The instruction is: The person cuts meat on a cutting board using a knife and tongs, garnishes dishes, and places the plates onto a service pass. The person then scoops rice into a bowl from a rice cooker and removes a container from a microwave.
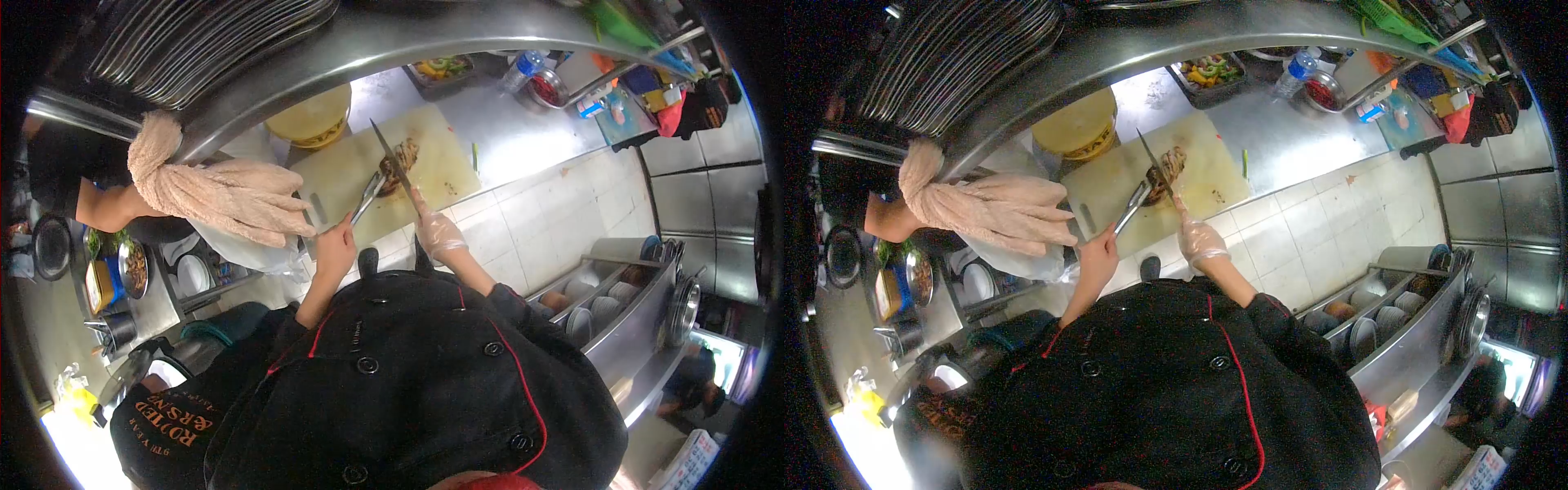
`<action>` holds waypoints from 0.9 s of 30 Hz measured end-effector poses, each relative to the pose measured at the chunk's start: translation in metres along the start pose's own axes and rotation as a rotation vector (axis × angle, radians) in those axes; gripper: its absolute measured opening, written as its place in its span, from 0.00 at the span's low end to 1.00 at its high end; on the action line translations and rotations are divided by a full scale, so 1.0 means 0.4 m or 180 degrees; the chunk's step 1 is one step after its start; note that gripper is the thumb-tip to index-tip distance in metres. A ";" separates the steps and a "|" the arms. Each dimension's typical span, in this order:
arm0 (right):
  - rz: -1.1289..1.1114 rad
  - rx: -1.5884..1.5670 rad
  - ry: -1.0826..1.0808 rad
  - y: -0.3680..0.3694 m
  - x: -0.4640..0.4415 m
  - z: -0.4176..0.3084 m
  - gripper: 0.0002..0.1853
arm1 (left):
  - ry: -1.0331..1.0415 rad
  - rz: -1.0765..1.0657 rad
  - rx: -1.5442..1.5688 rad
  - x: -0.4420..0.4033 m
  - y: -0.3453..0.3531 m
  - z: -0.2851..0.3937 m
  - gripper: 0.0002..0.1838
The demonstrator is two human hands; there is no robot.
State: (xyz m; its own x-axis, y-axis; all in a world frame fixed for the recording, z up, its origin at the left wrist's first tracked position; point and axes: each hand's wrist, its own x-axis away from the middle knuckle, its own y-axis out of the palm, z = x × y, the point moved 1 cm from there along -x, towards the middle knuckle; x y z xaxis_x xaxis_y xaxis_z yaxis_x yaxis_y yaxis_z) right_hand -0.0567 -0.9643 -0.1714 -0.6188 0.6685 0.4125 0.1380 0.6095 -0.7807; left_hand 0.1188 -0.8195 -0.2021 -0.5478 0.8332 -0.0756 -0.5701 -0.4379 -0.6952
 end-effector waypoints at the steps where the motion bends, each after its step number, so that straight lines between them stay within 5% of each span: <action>1: 0.0036 0.0002 -0.0055 0.008 0.004 0.003 0.34 | -0.0029 -0.0079 -0.0068 -0.007 -0.003 0.012 0.17; 27: -0.0269 0.0099 0.0253 -0.007 -0.035 -0.007 0.37 | 0.0056 -0.0572 -0.1094 -0.072 -0.026 0.044 0.19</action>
State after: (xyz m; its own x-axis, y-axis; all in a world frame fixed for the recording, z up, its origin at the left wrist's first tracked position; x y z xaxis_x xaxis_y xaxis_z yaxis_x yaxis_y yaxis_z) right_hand -0.0461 -0.9742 -0.1738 -0.5638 0.6477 0.5125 0.0631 0.6525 -0.7552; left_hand 0.1298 -0.8448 -0.1801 -0.4457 0.8932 0.0590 -0.4159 -0.1482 -0.8973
